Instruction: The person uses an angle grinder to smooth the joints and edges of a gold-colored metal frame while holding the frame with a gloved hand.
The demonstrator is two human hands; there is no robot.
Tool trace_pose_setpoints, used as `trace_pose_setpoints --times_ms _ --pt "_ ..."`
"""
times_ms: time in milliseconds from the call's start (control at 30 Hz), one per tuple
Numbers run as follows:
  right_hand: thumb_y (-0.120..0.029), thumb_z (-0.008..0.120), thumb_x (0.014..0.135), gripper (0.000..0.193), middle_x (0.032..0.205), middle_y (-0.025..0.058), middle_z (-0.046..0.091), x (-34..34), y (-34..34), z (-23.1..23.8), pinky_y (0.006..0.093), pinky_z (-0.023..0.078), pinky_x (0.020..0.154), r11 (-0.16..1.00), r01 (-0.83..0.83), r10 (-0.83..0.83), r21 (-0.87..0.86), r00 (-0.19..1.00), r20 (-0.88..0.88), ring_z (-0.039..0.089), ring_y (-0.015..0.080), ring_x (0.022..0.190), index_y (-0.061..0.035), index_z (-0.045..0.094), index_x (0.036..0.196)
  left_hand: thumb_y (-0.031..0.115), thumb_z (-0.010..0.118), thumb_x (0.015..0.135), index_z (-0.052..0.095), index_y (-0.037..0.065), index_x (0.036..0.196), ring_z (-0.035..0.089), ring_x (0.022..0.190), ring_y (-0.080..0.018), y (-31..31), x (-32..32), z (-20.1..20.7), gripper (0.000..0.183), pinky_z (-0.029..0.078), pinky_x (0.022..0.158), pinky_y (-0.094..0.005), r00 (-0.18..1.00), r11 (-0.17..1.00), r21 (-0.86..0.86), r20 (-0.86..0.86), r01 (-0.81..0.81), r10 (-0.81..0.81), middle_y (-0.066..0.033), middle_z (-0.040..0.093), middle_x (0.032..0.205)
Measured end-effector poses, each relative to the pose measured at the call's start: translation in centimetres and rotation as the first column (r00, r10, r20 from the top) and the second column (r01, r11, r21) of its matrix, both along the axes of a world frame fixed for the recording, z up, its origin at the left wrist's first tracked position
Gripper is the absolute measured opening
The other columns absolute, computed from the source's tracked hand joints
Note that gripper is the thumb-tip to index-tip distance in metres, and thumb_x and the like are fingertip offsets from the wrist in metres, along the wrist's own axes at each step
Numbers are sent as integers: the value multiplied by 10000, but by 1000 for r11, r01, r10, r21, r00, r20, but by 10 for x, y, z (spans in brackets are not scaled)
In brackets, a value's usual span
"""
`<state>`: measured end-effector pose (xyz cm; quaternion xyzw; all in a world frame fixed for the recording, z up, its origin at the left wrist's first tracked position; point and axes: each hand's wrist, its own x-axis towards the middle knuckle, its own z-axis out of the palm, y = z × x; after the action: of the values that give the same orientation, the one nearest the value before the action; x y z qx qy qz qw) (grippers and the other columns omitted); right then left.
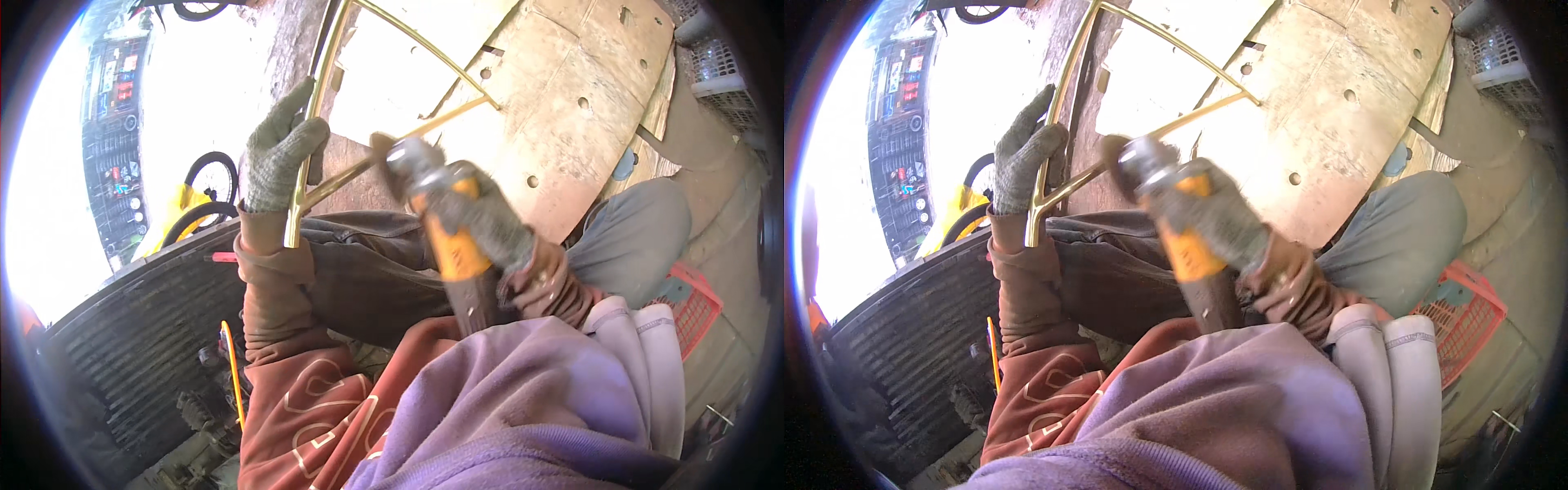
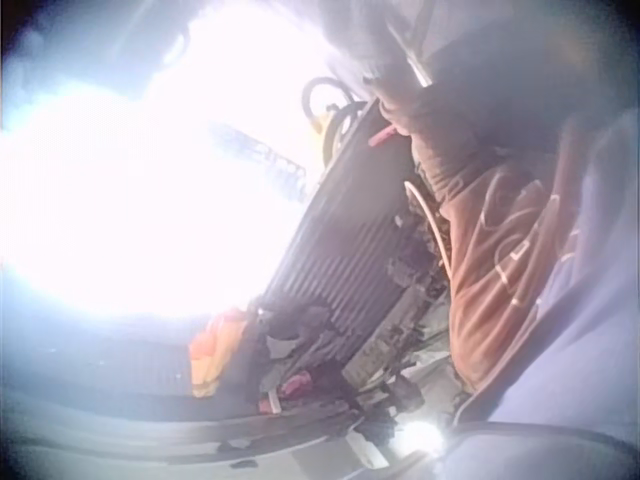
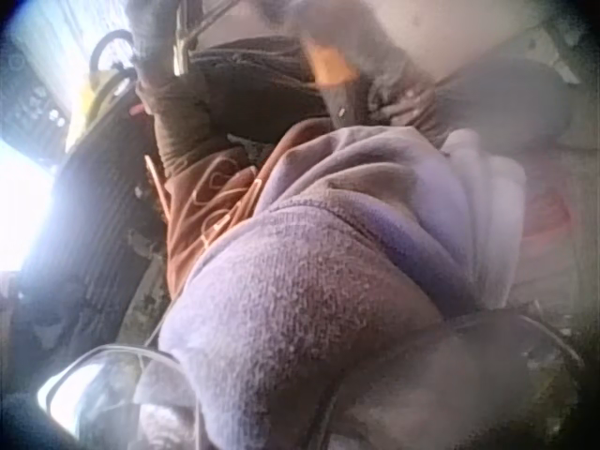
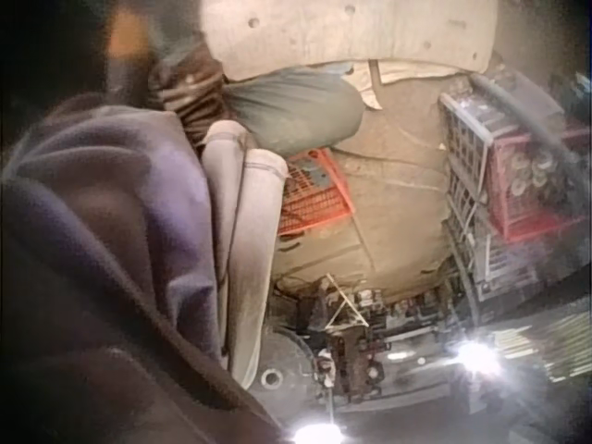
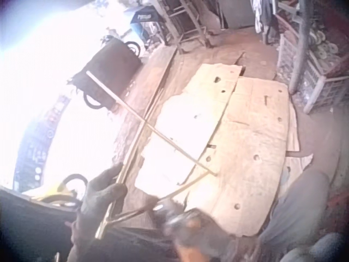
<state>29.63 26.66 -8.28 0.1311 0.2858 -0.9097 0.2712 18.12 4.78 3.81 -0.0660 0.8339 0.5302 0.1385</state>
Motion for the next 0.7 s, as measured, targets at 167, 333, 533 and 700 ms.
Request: trace_pose_setpoints --times_ms 167,333,533,700 --pt "-343 704 937 410 855 137 671 -12 35 -58 381 614 519 990 44 -62 136 989 131 695 256 609 -47 573 1188 157 694 852 484 -97 1436 563 590 -98 8 -6 3 670 440 537 -226 998 998 -44 -24 55 -56 -52 625 757" --pt "-422 681 933 480 892 147 669 -9 57 -24 419 623 573 996 88 -86 -26 995 49 698 273 657 -45 564 1206 131 727 865 436 -157 1428 600 604 -137 4 -20 7 696 489 535 -262 988 976 153 -49 152 -146 -95 642 804" --pt "-461 678 921 586 929 181 672 16 118 47 456 637 641 974 220 -217 62 975 -54 709 314 711 46 558 1189 239 607 970 597 -33 1331 691 1108 -270 36 -45 6 453 599 848 -357 956 896 335 -78 293 -283 -204 659 1197" --pt "-527 672 915 611 914 179 686 56 145 60 436 627 636 943 304 -278 134 944 -180 708 307 703 17 586 1178 268 674 895 685 1 1010 559 545 -193 96 -73 -55 290 562 616 -363 998 514 856 -64 53 4 -64 554 627"
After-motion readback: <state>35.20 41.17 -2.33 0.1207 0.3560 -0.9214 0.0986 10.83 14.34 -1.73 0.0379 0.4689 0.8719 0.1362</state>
